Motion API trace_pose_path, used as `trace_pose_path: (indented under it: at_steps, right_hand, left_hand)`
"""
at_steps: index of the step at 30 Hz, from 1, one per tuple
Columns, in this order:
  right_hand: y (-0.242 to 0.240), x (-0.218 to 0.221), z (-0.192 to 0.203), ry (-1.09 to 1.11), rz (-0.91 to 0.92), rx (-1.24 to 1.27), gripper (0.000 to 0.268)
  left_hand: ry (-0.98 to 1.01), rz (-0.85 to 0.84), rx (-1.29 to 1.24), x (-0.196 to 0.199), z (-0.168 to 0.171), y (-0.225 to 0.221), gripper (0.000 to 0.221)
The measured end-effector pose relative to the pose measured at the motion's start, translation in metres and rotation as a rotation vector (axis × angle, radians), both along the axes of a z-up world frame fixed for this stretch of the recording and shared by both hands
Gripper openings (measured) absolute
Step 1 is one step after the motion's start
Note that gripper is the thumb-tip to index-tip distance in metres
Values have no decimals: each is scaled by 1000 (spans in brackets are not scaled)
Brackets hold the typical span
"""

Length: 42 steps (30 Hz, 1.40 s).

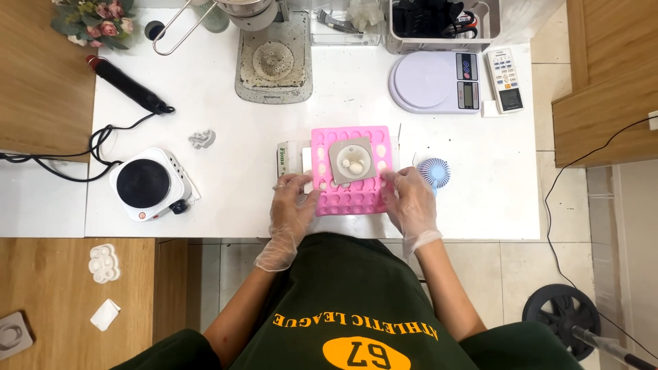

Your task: Removing small wax pieces from a silicone mold and placing them into a tray.

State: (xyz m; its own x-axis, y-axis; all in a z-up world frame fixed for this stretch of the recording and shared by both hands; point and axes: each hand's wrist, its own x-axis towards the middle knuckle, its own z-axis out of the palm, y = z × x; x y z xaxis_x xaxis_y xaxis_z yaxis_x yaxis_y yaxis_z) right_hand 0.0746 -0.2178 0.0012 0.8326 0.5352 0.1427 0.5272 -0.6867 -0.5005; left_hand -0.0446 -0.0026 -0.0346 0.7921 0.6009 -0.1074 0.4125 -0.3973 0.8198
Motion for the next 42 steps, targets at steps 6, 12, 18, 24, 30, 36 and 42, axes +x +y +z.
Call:
trace_pose_path:
  at_steps: [6,12,18,24,30,36,42]
  right_hand:
    - [4,12,15,75,71,-171,13]
    - [5,17,26,28,196,-286,26]
    - [2,34,17,297,133,-196,14]
    - [3,44,20,295,183,-239,16]
    - [3,49,22,291,259,-343,21]
    - [2,48,25,232,313,-308,10]
    - [1,54,14,346,201,-223,30]
  left_hand:
    - [30,-6,-22,7,8,4,31]
    - [37,-20,-33,10,19,4,34]
    - [12,-36,-30,12,24,2,33]
    - [12,-46,-42,13,24,1,31]
    - [10,-74,-68,16,20,1,32]
    - [53,-78,-86,19,28,0,31]
    - [19,-90,-41,18,20,0,31]
